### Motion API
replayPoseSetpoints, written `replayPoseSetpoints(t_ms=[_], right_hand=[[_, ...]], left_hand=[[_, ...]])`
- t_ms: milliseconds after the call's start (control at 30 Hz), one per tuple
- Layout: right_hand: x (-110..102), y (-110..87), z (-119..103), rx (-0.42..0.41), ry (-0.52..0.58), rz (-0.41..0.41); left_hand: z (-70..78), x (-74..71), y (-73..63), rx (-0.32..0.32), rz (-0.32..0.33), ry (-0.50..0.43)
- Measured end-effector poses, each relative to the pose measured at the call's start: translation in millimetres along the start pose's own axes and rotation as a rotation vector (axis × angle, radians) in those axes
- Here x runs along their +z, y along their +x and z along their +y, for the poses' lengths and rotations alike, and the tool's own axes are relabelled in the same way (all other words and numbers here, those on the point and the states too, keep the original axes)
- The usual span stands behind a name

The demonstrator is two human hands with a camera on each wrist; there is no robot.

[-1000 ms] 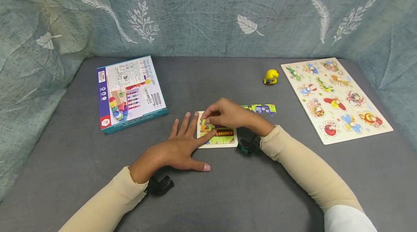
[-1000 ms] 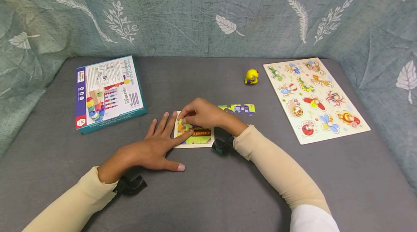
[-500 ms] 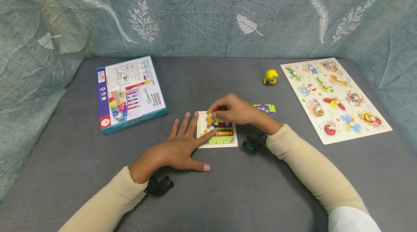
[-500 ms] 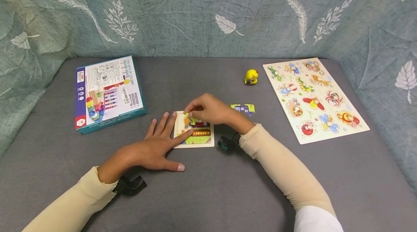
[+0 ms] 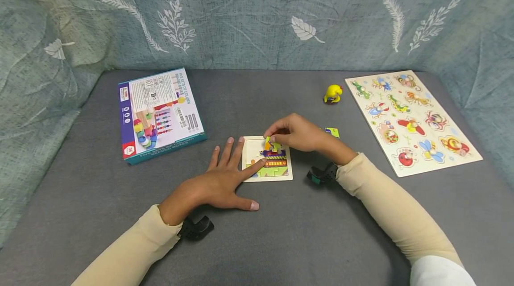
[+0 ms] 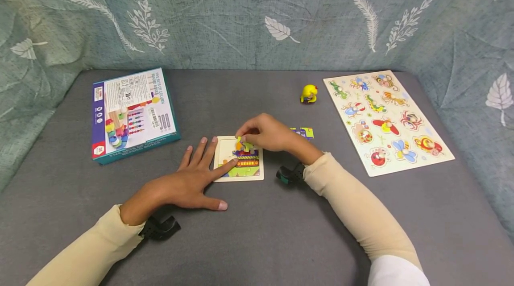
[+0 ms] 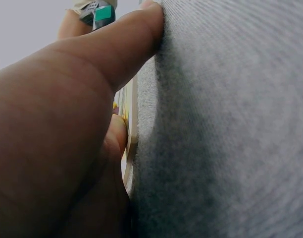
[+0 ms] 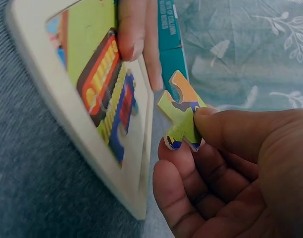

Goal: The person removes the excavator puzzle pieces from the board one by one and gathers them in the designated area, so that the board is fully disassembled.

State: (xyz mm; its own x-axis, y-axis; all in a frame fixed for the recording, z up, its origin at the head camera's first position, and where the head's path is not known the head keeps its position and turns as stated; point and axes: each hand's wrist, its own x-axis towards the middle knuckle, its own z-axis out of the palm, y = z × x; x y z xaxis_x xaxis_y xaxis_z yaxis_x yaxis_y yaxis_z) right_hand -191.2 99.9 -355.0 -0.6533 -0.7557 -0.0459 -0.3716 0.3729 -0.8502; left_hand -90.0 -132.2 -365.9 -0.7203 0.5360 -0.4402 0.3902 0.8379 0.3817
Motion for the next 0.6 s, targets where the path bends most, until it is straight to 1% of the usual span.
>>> replayPoseSetpoints(t_ms=[300,600], right_hand=[[-4,-8.6,8,0.017,-0.015,0.022],[-8,-16.4,11,0.024,-0.027,0.052]], left_hand=[[0.5,0.5,-1.1,0.013,0.016,-0.005],[0.3,0.0,-2.3,0.001,0.012,0.004]])
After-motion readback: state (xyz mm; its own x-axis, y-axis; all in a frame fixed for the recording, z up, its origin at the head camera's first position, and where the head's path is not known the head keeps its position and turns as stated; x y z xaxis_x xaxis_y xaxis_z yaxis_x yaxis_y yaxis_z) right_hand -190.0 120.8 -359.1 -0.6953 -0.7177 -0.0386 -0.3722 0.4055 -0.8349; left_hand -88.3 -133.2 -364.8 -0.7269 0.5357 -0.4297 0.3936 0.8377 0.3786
